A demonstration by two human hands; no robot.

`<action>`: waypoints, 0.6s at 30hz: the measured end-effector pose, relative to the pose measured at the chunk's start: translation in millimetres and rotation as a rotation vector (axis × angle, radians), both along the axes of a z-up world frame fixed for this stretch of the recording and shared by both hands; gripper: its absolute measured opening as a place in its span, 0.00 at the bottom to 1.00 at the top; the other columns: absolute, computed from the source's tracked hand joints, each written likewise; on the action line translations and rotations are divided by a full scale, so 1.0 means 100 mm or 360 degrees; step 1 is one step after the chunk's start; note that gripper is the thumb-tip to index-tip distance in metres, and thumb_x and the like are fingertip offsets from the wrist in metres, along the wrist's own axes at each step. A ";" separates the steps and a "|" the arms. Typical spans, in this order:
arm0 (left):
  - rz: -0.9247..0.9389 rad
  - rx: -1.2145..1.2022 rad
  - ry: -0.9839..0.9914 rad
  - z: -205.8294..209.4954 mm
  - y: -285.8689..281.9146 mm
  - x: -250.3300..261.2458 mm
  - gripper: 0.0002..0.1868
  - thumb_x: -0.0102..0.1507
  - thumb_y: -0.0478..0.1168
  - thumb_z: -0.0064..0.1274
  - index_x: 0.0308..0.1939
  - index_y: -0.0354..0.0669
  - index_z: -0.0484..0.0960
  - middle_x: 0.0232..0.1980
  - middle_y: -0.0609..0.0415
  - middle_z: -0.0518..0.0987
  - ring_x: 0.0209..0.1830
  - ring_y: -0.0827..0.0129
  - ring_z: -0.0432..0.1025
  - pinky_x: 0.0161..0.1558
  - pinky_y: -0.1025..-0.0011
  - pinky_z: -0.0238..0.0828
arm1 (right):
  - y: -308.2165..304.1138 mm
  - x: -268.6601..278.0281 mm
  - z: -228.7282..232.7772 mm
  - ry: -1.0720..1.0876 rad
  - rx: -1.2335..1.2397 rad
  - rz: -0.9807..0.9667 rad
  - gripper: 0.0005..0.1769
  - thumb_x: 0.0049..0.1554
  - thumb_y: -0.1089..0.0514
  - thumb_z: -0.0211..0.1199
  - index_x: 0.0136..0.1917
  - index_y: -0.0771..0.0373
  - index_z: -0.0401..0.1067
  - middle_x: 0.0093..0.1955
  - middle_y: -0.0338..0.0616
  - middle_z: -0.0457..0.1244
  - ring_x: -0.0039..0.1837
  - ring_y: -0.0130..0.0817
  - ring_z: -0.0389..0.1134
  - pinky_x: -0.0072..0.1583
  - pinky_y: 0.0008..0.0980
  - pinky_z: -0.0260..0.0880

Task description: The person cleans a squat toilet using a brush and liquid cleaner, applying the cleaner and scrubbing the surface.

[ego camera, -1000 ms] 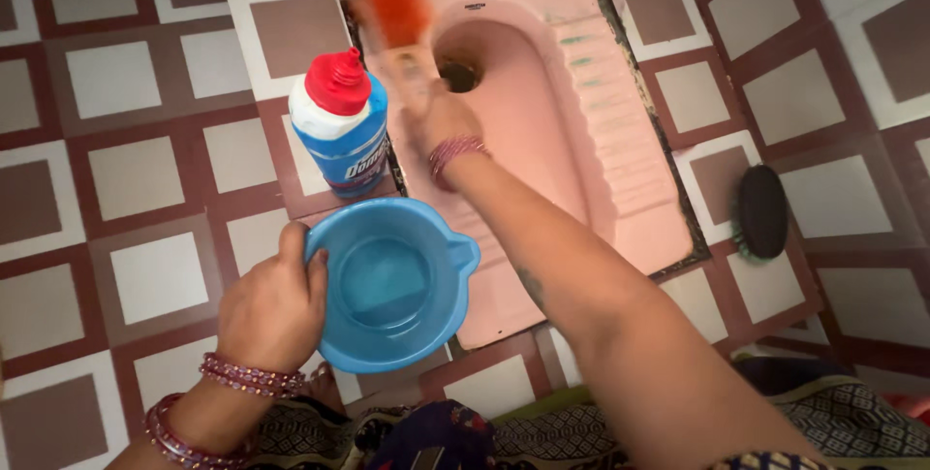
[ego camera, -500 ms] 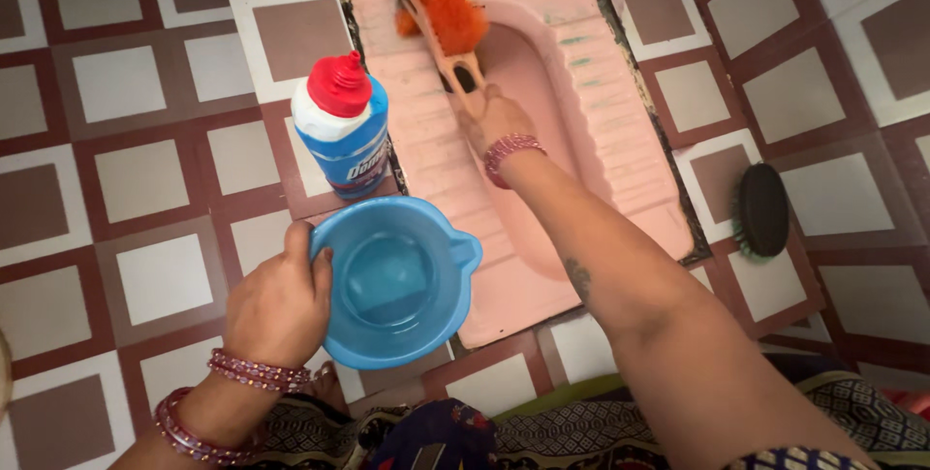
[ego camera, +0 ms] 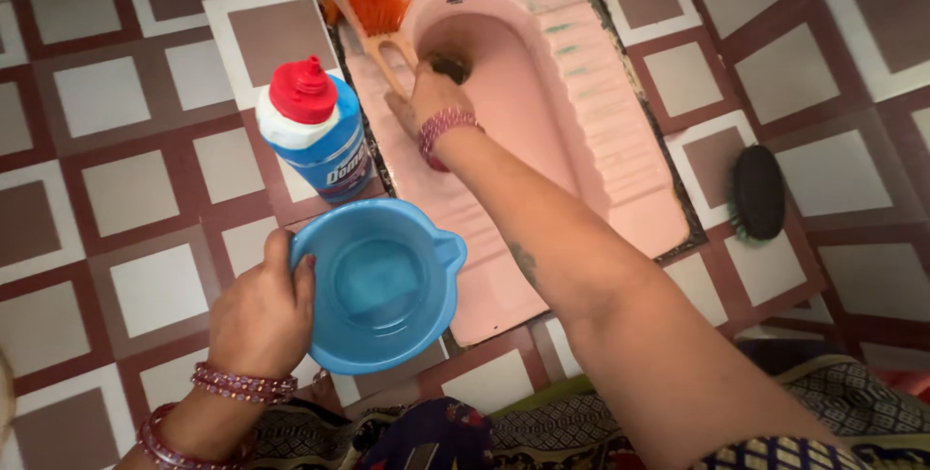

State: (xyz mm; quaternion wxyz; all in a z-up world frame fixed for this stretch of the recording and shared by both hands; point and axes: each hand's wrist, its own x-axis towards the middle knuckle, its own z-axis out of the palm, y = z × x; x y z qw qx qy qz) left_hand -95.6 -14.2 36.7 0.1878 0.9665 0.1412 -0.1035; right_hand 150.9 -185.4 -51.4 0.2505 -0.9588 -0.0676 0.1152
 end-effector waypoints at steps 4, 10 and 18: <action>0.0034 -0.0008 0.0092 0.00 0.00 0.00 0.16 0.69 0.49 0.42 0.54 0.43 0.71 0.26 0.37 0.81 0.28 0.39 0.77 0.33 0.44 0.72 | -0.36 -0.34 0.03 -0.0003 -0.0035 0.0181 0.35 0.55 0.43 0.64 0.68 0.66 0.62 0.46 0.64 0.69 0.51 0.61 0.71 0.54 0.54 0.70; 0.0003 -0.0030 0.0012 -0.03 0.00 -0.01 0.16 0.68 0.48 0.42 0.54 0.42 0.70 0.27 0.37 0.81 0.29 0.39 0.77 0.33 0.44 0.72 | -0.71 -0.56 0.18 -0.0023 -0.0115 0.0250 0.35 0.55 0.43 0.64 0.67 0.66 0.62 0.45 0.63 0.69 0.50 0.60 0.71 0.54 0.55 0.70; 0.0034 -0.0011 0.0094 0.01 -0.03 0.01 0.15 0.69 0.48 0.41 0.52 0.42 0.70 0.27 0.37 0.81 0.29 0.39 0.77 0.34 0.44 0.73 | 0.05 0.08 -0.07 -0.0101 -0.0104 0.0074 0.28 0.56 0.43 0.64 0.59 0.67 0.65 0.50 0.61 0.69 0.53 0.58 0.72 0.55 0.53 0.72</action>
